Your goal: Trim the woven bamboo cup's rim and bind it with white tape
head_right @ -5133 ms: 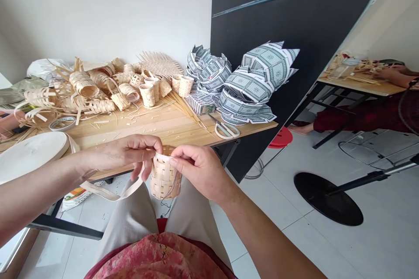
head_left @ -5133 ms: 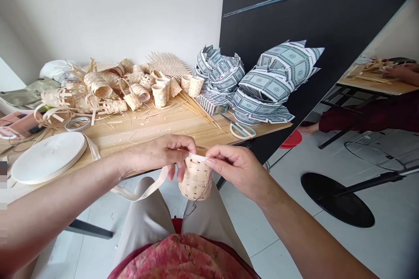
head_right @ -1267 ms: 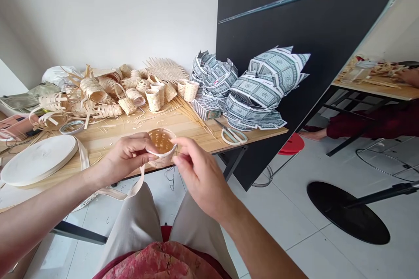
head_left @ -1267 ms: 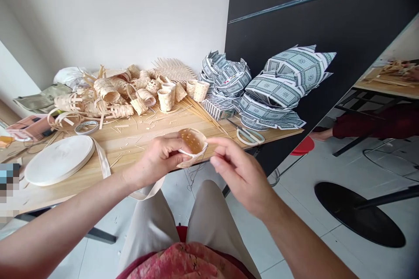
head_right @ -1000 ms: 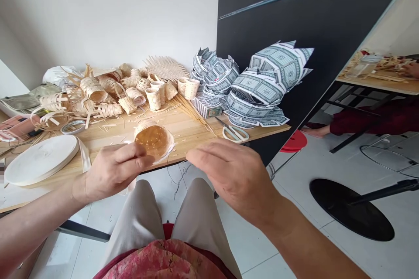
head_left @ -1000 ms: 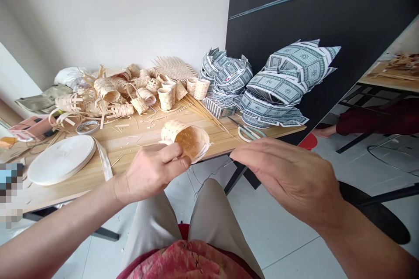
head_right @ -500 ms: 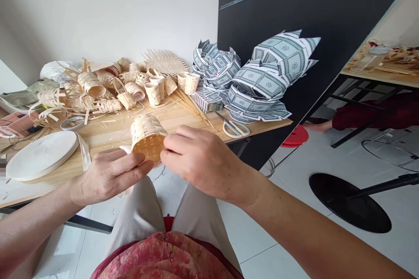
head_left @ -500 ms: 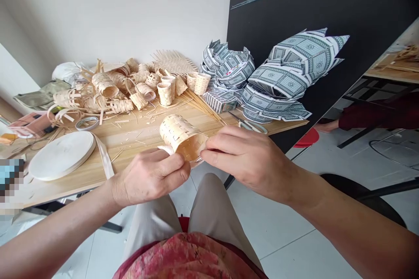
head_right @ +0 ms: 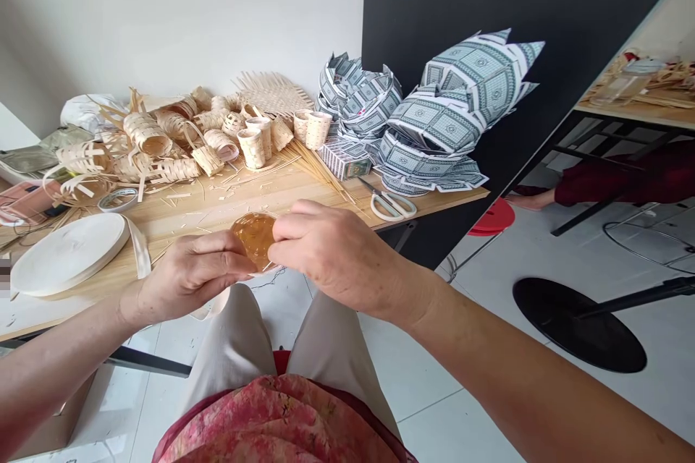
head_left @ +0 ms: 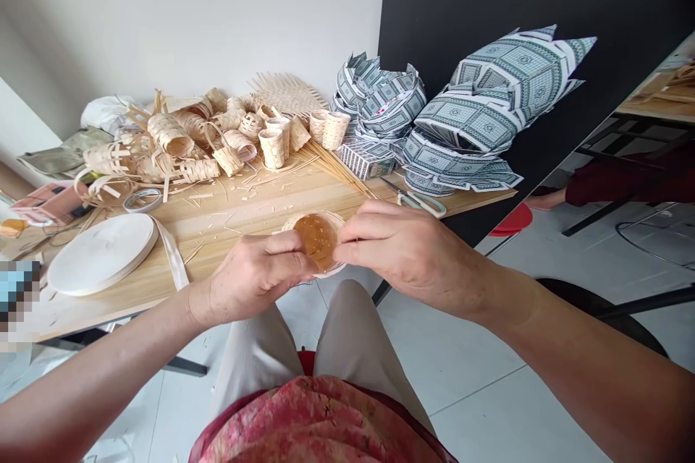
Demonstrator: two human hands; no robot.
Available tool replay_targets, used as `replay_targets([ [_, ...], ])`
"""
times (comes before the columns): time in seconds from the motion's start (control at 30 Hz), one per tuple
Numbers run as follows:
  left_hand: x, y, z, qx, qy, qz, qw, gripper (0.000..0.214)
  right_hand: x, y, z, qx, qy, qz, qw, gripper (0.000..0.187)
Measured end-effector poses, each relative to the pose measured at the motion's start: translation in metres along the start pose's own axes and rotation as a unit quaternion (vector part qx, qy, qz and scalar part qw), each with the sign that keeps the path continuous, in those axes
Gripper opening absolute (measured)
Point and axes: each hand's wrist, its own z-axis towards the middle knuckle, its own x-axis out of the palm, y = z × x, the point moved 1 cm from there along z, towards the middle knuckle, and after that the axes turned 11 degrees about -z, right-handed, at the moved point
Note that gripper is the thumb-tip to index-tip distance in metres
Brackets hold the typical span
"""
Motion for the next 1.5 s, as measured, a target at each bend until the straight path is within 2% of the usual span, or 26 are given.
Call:
replay_targets([
  [0.23, 0.003, 0.004, 0.004, -0.044, 0.034, -0.075, 0.996, 0.023, 0.001, -0.003, -0.003, 0.013, 0.031, 0.058, 0.998, 0.033],
  [0.4, 0.005, 0.009, 0.010, -0.085, 0.058, -0.171, 0.980, 0.019, 0.004, -0.007, -0.007, 0.032, 0.031, 0.104, 0.994, 0.028],
  [0.67, 0.011, 0.015, 0.015, -0.108, 0.055, -0.265, 0.957, 0.012, 0.009, -0.010, -0.009, 0.052, 0.024, 0.157, 0.986, 0.022],
  [1.0, 0.015, 0.019, 0.012, -0.102, 0.052, -0.317, 0.941, 0.013, 0.012, -0.016, -0.009, 0.081, 0.054, 0.223, 0.970, 0.020],
  [1.5, 0.013, 0.020, 0.015, -0.111, 0.080, -0.330, 0.934, 0.013, 0.025, -0.029, -0.007, 0.028, 0.057, 0.301, 0.952, 0.012],
])
